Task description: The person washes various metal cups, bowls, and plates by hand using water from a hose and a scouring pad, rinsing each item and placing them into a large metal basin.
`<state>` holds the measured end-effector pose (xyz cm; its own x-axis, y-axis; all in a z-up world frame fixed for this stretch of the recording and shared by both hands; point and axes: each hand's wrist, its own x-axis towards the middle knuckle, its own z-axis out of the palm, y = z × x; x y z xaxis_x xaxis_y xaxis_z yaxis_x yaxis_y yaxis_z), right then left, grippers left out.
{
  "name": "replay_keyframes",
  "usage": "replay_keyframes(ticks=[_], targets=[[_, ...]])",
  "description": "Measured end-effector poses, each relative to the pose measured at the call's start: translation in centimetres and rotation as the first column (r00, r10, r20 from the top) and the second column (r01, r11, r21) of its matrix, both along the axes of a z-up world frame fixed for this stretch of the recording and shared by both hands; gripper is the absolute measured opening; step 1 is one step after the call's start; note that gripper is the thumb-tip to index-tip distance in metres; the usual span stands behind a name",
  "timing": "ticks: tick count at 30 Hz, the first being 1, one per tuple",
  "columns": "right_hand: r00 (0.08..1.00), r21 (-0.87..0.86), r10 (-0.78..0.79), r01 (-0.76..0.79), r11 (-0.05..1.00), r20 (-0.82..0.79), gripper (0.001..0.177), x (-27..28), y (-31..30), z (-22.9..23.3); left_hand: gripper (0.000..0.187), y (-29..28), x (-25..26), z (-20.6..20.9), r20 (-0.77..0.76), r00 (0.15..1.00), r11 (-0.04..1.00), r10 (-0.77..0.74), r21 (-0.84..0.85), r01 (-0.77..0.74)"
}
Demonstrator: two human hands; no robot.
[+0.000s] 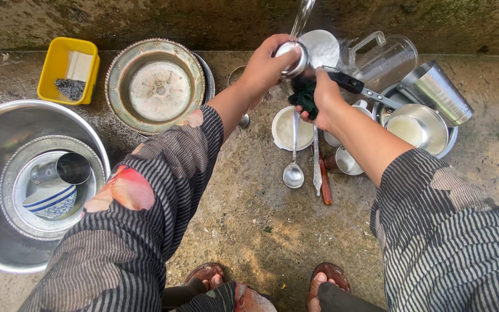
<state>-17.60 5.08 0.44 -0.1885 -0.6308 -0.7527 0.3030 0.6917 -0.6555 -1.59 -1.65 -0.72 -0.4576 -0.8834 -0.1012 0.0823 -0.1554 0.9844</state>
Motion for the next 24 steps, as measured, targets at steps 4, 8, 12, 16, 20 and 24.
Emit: replay_keyframes(ticks=[4,8,12,16,20,24], targets=[[0.999,-0.037,0.053,-0.053,0.998,-0.008,0.055,-0.1,-0.1,0.4,0.048,0.1,0.0,0.6,-0.016,0.999,0.994,0.028,-0.106,-0.029],[0.968,-0.319,0.219,-0.247,0.915,-0.122,0.043,-1.0,0.0,2.4,0.045,-0.7,2.5,1.3,0.027,0.99,0.971,0.138,0.192,-0.141],[0.704,-0.4,0.167,-0.563,0.723,-0.69,0.031,0.1,0.8,4.2,0.041,-1.2,5.4,-0.3,0.201,0.977,0.922,0.076,0.359,-0.146],[0.281,-0.277,-0.078,-0.798,0.535,-0.957,0.023,0.3,2.2,5.4,0.039,-1.4,6.5,-2.7,0.363,0.931,0.93,0.042,0.326,-0.169],[0.149,-0.224,-0.18,-0.814,0.536,-0.972,0.018,0.3,2.8,6.2,0.037,-2.0,6.9,-3.2,0.406,0.912,0.946,0.062,0.268,-0.183],[0.171,-0.183,-0.067,-0.865,0.468,-0.983,0.018,1.0,4.1,6.6,0.036,-1.8,6.7,-2.7,0.466,0.883,0.968,0.06,0.19,-0.166]])
